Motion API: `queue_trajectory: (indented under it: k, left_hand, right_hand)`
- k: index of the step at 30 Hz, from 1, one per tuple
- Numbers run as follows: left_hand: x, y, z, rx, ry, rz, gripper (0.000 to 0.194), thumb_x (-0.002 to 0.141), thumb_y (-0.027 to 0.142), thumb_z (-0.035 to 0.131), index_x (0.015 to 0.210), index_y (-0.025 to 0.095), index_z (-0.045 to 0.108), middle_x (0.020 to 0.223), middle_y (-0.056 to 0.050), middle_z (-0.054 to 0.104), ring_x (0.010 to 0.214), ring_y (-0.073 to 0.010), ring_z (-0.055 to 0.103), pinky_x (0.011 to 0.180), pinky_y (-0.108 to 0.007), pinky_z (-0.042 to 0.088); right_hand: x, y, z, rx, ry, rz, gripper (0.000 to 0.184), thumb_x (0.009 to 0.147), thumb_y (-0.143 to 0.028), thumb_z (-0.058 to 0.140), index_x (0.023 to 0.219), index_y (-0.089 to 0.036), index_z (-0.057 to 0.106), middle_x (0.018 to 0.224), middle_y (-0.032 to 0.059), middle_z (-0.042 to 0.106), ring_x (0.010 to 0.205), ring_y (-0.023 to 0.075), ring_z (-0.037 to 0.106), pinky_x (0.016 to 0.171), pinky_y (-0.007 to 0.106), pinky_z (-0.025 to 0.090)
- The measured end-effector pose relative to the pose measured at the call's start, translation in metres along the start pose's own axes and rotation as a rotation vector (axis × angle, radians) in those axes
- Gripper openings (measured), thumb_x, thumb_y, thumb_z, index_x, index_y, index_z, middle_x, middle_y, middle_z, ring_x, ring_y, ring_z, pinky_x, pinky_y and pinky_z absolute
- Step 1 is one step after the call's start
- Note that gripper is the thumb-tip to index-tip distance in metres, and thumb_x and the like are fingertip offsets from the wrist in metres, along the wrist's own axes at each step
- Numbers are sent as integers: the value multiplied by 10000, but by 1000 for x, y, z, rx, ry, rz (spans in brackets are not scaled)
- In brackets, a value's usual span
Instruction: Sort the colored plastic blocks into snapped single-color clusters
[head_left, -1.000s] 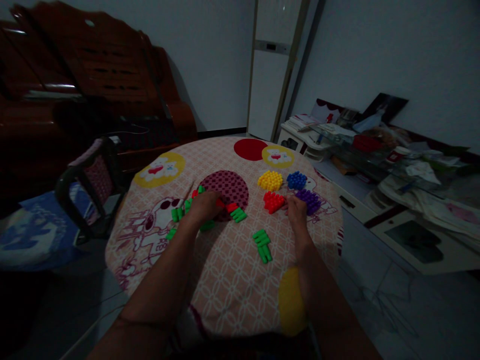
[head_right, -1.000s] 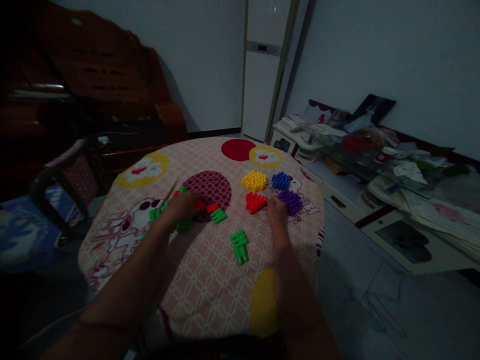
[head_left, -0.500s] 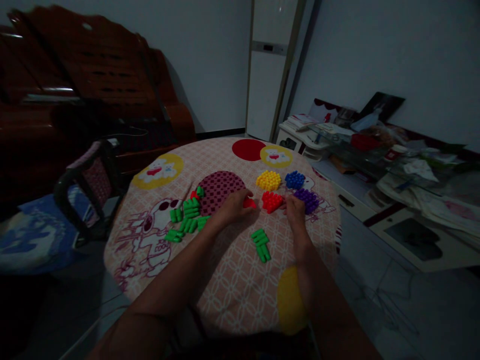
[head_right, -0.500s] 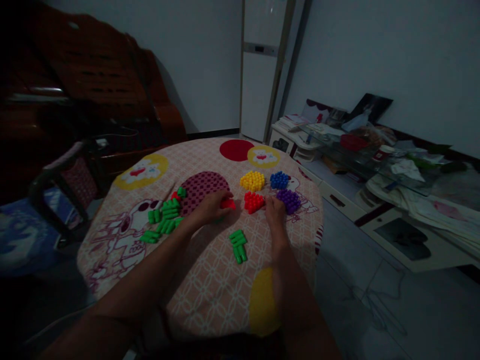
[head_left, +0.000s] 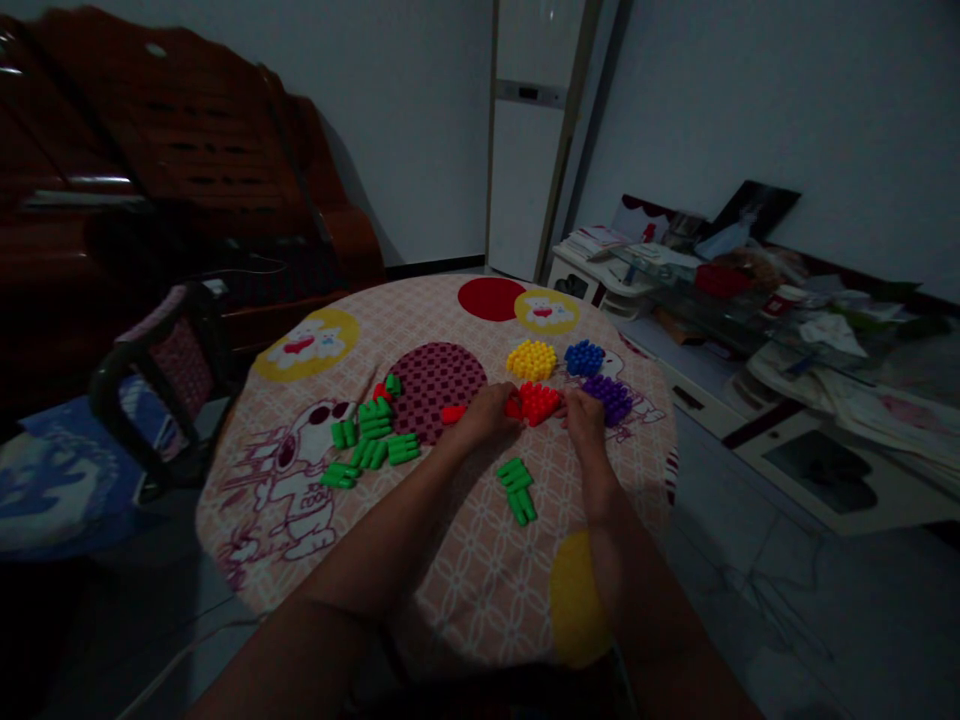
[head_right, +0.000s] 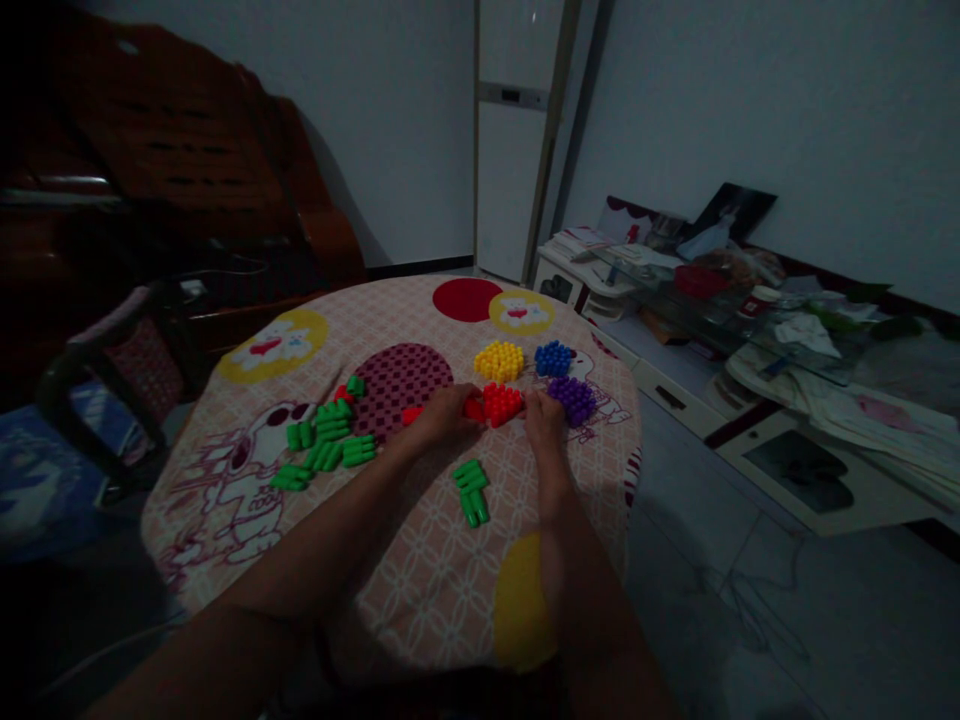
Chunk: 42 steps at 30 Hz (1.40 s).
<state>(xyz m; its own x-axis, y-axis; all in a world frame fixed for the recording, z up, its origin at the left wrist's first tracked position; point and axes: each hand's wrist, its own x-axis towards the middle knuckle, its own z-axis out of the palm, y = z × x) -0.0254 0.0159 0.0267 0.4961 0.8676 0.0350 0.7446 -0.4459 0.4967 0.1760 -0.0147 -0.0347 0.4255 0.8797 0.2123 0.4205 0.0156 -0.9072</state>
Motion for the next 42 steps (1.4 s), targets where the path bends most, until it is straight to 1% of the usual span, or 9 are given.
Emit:
queue_trajectory:
  k: [4, 9, 14, 21, 27, 32, 35, 38, 42]
  left_hand:
    - [-1, -1, 0, -43, 35, -39, 537, 723, 209, 761, 1236, 145, 617, 1182, -130, 717, 1063, -253, 681, 886, -298, 513]
    - [1, 7, -4, 67, 38, -89, 395, 777, 204, 701, 1160, 127, 639, 1139, -148, 719, 1064, -265, 680, 890, -316, 508]
    - [4, 11, 2, 9, 27, -58, 561, 698, 178, 766, 1230, 147, 594, 1190, -134, 705, 1075, -256, 668, 884, -301, 500]
    - [7, 0, 9, -40, 33, -83, 363, 723, 223, 765, 1055, 149, 638, 1013, -89, 723, 899, -208, 667, 769, -284, 484]
    - [7, 0, 15, -126, 49, -55, 459, 722, 181, 753, 1161, 137, 628, 1043, -98, 730, 914, -211, 683, 781, -283, 502]
    - [1, -7, -11, -47, 69, -26, 637, 719, 162, 759, 1332, 139, 586, 1209, -132, 697, 1045, -233, 676, 900, -293, 506]
    - [-6, -25, -41, 109, 79, -78, 497, 778, 178, 694, 1271, 143, 648, 1207, -136, 701, 1085, -256, 662, 921, -305, 487]
    - [-14, -47, -65, 264, -11, -180, 341, 781, 247, 696, 1109, 158, 722, 1100, -119, 734, 1016, -278, 669, 834, -313, 479]
    - [-23, -64, -73, 262, -195, -173, 171, 733, 224, 712, 898, 190, 739, 874, -50, 742, 819, -210, 653, 698, -264, 420]
  right_hand:
    - [1, 2, 1, -8, -1, 4, 507, 880, -570, 399, 821, -169, 702, 610, 23, 653, 585, 192, 616, 532, 267, 438]
    - [1, 1, 1, 2, 3, 6, 474, 875, -555, 421, 808, -173, 694, 593, 26, 651, 557, 194, 614, 515, 267, 429]
    - [1, 1, 0, 10, 0, -15, 451, 884, -539, 425, 810, -182, 691, 600, 24, 653, 583, 200, 625, 515, 265, 432]
    - [1, 3, -1, 12, 0, -13, 446, 887, -550, 446, 805, -191, 697, 596, 22, 656, 585, 204, 622, 517, 271, 443]
    - [2, 3, -1, 21, 13, 3, 435, 862, -546, 454, 787, -191, 695, 562, 15, 633, 550, 195, 596, 511, 271, 425]
    - [2, 5, -1, 9, 3, 11, 454, 856, -550, 440, 801, -182, 701, 571, 19, 637, 552, 196, 592, 514, 273, 428]
    - [2, 6, -1, 1, 5, 32, 458, 859, -549, 439, 794, -177, 699, 573, 21, 643, 552, 199, 598, 501, 271, 427]
    - [0, 2, -2, -1, 4, 41, 457, 859, -554, 451, 793, -179, 702, 576, 20, 652, 548, 200, 600, 491, 270, 424]
    - [-2, -4, -2, 10, 8, 28, 456, 858, -545, 437, 788, -177, 697, 571, 17, 646, 540, 192, 597, 492, 269, 420]
